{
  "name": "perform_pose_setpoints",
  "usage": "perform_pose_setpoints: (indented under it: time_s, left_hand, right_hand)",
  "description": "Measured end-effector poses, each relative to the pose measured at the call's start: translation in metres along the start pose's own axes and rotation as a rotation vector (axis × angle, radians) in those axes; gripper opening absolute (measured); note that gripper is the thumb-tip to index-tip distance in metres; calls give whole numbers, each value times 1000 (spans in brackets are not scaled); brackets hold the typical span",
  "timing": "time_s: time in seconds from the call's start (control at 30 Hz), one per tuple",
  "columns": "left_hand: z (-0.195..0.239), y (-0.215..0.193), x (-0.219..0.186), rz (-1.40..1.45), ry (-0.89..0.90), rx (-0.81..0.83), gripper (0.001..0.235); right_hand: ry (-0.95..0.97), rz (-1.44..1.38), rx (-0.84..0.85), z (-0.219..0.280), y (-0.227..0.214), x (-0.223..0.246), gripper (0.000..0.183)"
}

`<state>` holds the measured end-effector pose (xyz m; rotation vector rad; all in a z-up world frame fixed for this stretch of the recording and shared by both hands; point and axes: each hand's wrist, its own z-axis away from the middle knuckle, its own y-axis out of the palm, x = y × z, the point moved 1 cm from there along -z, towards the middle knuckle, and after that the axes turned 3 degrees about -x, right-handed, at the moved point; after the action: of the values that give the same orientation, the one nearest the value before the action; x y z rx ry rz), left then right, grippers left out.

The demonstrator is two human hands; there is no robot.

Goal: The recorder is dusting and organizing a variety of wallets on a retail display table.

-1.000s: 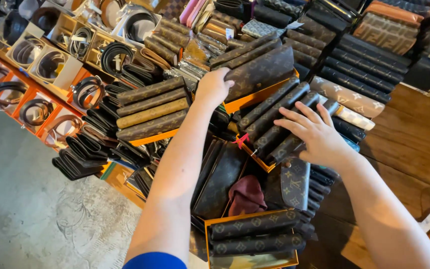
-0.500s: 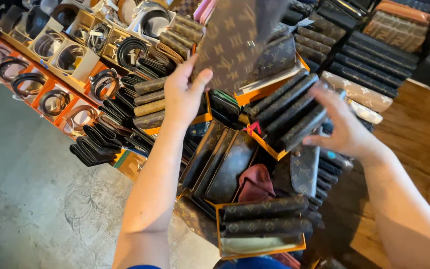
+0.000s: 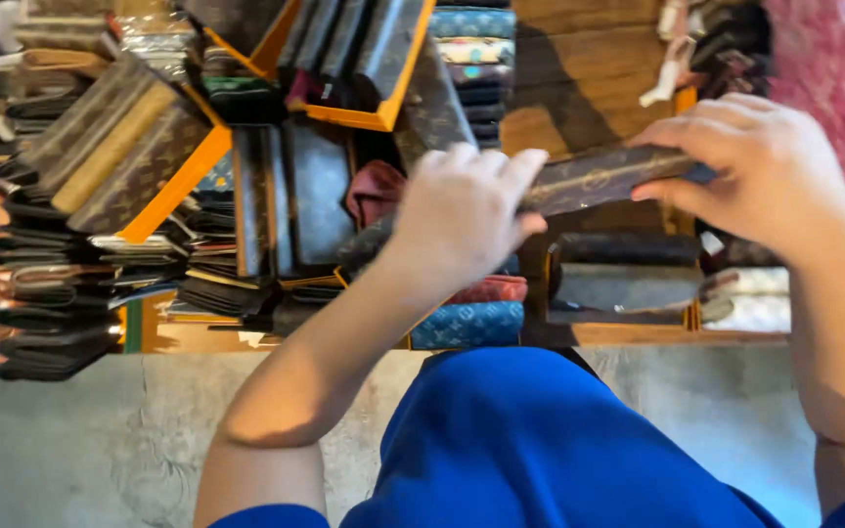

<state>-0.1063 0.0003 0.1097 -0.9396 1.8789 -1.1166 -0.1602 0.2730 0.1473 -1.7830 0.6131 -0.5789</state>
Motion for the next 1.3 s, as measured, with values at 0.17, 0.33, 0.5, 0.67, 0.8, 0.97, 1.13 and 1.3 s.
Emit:
perform_pose_setpoints:
  time_s: [0.17, 0.33, 0.5, 0.67, 0.8, 0.97, 1.13, 1.3]
  left_hand:
    - [-9, 91, -30, 256, 26, 299, 42]
    - [-11, 121, -23, 478, -286, 343, 63]
    - [-14, 130, -20, 826, -698, 237, 53]
    - [-20, 180, -10, 836, -895, -34, 54]
    - [-36, 159, -61, 833, -1060, -81, 48]
    - [-21, 144, -119, 1105, -992, -316, 50]
    - [-12, 156, -129, 1315, -821, -508, 38]
    - [4, 146, -134, 720, -758, -247, 58]
  right_hand:
    - [308, -298, -91, 79, 23, -35, 43]
    - [970, 59, -75, 181, 100, -148, 81]
    - [1133, 188, 207, 220, 130, -181, 86]
    - [671, 117, -339, 216, 79, -177, 64]
    - [316, 120, -69, 240, 75, -128, 76]
    - [462, 100, 15, 213, 63, -174, 55]
    - [342, -133, -2, 204, 45, -175, 54]
    - [326, -188, -326, 195, 82, -251, 19]
